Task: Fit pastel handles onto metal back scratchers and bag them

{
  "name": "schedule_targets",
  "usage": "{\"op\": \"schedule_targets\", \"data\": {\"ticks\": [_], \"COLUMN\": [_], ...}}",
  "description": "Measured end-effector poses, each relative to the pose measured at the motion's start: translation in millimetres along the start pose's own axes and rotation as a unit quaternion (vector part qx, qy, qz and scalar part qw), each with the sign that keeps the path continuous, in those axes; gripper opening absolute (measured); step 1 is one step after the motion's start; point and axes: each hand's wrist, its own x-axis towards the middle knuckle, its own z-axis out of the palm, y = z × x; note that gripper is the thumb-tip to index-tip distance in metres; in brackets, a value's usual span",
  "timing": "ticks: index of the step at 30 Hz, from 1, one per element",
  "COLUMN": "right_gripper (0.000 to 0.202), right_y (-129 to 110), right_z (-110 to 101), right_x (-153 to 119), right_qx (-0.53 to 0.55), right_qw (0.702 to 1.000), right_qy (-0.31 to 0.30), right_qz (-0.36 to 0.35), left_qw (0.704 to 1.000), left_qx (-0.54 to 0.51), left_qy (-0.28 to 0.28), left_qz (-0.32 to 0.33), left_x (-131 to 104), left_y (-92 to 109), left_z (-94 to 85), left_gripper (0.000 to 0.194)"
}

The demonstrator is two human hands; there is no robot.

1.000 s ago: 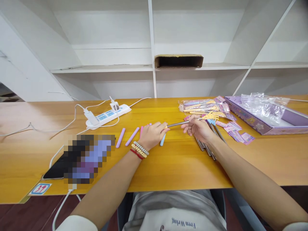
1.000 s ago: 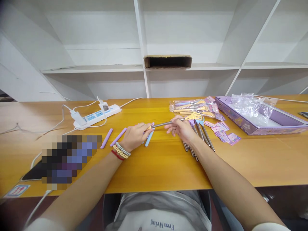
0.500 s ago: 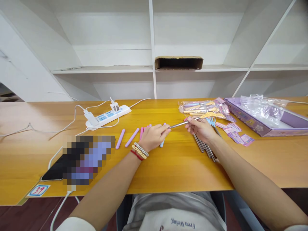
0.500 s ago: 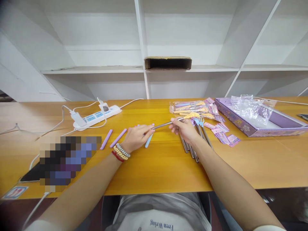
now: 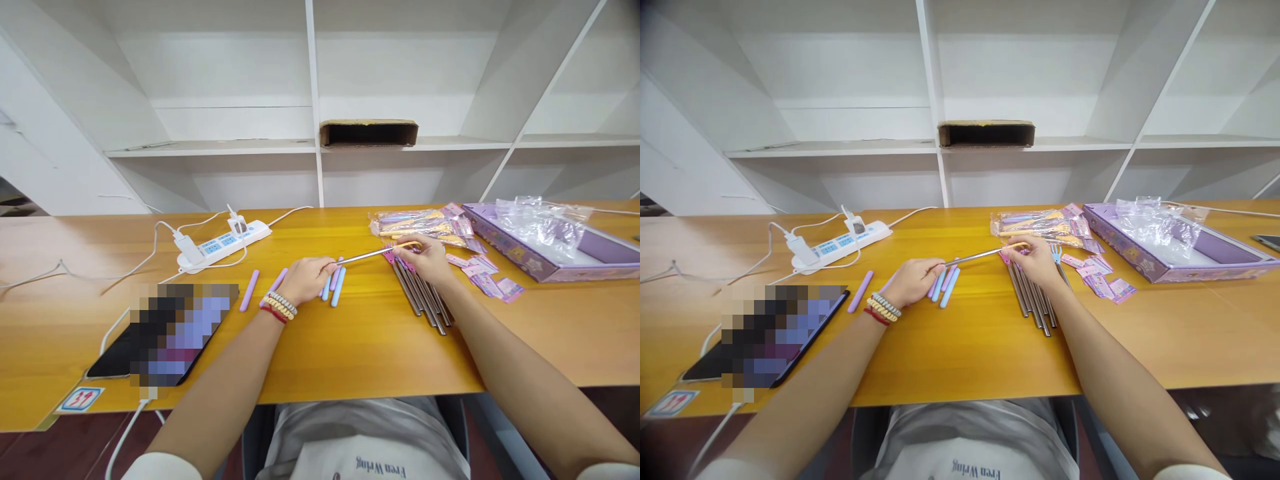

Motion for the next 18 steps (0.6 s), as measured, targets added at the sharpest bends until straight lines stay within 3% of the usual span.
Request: {"op": "schedule_targets", "data": {"ticks": [3,7,11,18], "right_gripper": [0.02,0.018,0.021,0.025], "right_y": [1,-2,-9,-10], "right_z": [-4,-8,-10,-11], "right_x": [-1,-1,-3,-5], "right_qx": [-0.111,-0.152,-0.138,-0.064], "right_qw": [0.99,0.979,0.98,0.985], "right_qy": [-0.062,-0.104,-0.135,-0.156], "right_qz": [-0.056,-0.086,-0.047,0.04], "left_qw": [1.0,0.998,0.998,0.995], "left_qx": [0.006,0.02,0.048,0.079], "left_qy": [-0.014,-0.035,-0.028,0.054], "left_qz": [-0.022,-0.038,-0.018,0.033], "left_x": [0,-2,-3,-5], "left_y": [-2,-6,-9,-13], "left_z": [-4.8,-10.0,-7.8,2.5], "left_gripper": [0.037,0.031,0.026,0.026]}}
